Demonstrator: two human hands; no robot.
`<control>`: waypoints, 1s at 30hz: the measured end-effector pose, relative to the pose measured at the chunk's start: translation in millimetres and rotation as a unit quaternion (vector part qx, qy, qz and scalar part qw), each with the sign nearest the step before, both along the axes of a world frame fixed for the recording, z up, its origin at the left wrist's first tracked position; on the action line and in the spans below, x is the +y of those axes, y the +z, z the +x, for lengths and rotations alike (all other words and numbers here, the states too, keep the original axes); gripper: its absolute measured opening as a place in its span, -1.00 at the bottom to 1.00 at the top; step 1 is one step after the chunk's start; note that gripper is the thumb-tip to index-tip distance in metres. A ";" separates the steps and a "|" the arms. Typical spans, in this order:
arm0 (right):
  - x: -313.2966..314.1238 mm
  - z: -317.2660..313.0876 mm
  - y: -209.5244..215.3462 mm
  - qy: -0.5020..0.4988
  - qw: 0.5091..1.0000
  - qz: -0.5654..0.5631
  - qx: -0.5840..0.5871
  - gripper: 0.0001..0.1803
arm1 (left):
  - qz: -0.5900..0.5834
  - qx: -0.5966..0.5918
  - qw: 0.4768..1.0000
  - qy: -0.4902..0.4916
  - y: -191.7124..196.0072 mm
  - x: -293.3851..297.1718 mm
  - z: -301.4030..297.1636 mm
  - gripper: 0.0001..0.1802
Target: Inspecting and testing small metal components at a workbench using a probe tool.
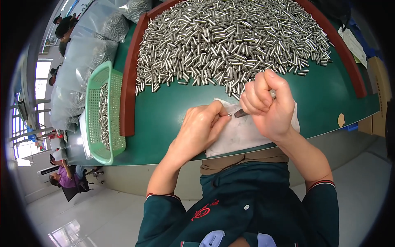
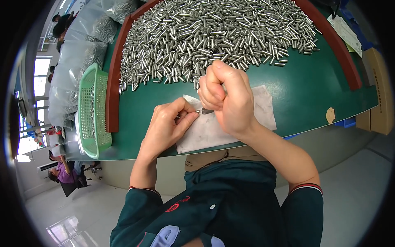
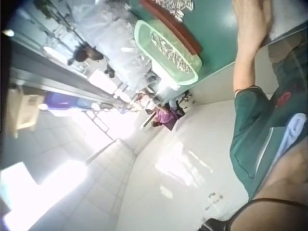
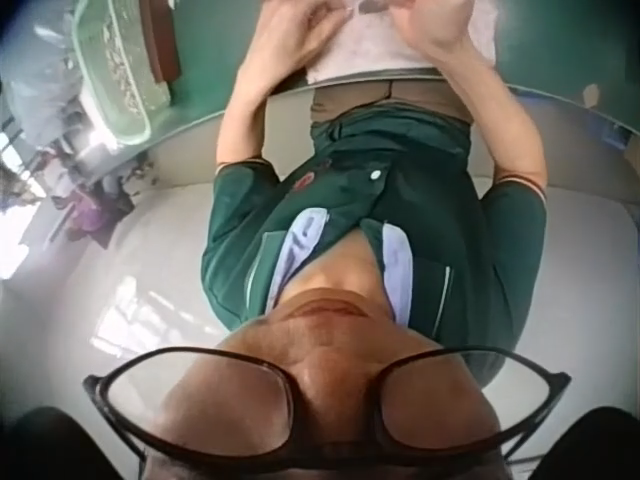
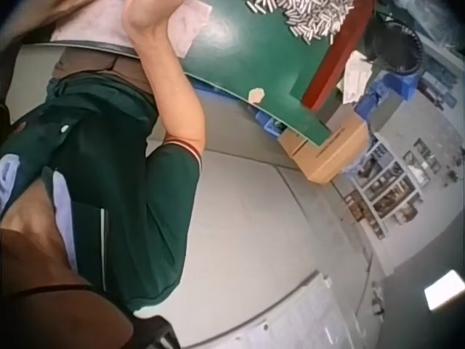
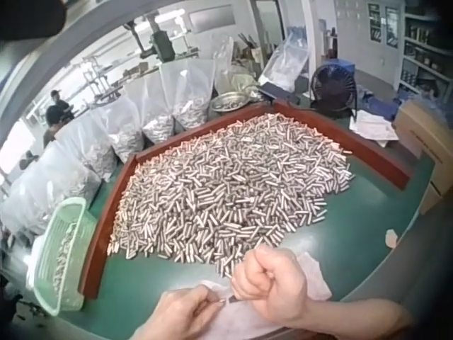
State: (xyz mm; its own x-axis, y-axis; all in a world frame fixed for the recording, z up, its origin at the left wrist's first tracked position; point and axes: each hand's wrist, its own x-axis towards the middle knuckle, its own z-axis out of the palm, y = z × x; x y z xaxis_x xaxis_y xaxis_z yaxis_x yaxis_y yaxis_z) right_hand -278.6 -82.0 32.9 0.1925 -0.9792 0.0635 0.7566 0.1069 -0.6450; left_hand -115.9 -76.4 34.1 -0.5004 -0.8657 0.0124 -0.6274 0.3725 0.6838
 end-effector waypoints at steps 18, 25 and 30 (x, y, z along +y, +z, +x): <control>-0.5 7.7 -5.0 0.017 0.999 -0.010 0.031 -0.54 | 0.014 0.020 0.999 0.022 -0.4 1.7 0.4 -0.88; 2.2 11.5 -1.7 -0.015 0.997 -0.032 0.070 -0.55 | 0.030 0.023 0.999 0.029 -0.2 1.2 -2.7 -0.89; 6.9 12.9 0.4 -0.007 0.997 -0.043 0.060 -0.58 | 0.029 0.031 0.998 0.035 -0.2 1.6 -3.9 -0.88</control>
